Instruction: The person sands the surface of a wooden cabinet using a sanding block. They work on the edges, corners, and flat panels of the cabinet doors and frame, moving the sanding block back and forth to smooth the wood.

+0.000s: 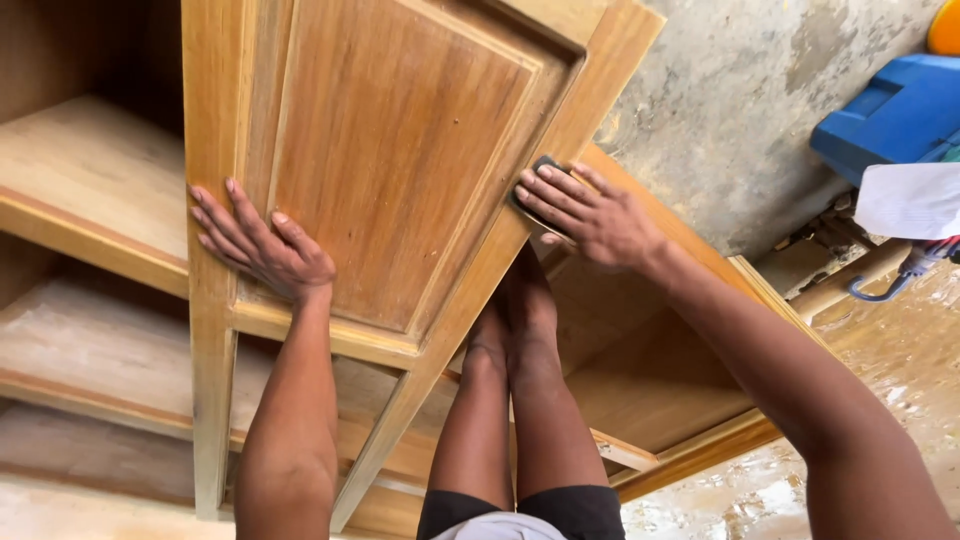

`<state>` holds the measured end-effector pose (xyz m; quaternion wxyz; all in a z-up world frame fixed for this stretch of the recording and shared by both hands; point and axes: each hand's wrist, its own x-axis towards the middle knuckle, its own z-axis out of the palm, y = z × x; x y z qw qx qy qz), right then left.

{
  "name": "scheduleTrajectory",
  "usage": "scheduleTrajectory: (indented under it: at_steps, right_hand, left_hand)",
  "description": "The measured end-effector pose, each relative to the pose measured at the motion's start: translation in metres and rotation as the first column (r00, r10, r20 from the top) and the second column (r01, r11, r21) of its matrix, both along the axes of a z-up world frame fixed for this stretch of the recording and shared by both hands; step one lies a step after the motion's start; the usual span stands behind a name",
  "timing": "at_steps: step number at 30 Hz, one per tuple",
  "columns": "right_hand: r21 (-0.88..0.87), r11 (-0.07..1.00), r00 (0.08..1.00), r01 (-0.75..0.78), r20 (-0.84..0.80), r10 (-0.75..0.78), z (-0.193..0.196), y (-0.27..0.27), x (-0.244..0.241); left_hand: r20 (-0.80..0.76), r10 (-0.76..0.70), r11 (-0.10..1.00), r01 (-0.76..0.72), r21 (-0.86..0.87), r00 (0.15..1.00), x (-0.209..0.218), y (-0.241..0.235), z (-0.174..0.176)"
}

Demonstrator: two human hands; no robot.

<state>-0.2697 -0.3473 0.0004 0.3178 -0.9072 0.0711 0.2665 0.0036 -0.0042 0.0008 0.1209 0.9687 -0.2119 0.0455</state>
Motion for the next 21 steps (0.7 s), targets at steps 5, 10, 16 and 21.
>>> scheduleTrajectory:
  at_steps: [5, 10, 16, 21]
  right_hand:
    - [-0.136, 0.964, 0.899, 0.230, 0.408, -0.157, 0.010, -0.096, 0.029]
    - [-0.077, 0.967, 0.938, 0.242, 0.273, -0.213, 0.012, 0.045, 0.000]
    - [-0.253, 0.964, 0.955, -0.083, 0.258, 0.150, -0.005, -0.029, -0.002]
    - [-0.142, 0.932, 0.919, 0.333, 0.270, -0.287, 0.006, -0.026, 0.006]
  left_hand:
    - [0.004, 0.011, 1.000, -0.011, 0.021, 1.000, -0.004, 0.002, 0.004]
    - [0.054, -0.004, 1.000, 0.003, 0.010, 0.999, 0.002, 0.008, -0.008]
    - [0.051, -0.005, 1.000, 0.004, 0.021, 0.999, 0.001, 0.004, -0.003]
    - [0.003, 0.033, 0.999, -0.033, 0.028, 0.999, -0.004, 0.002, -0.001]
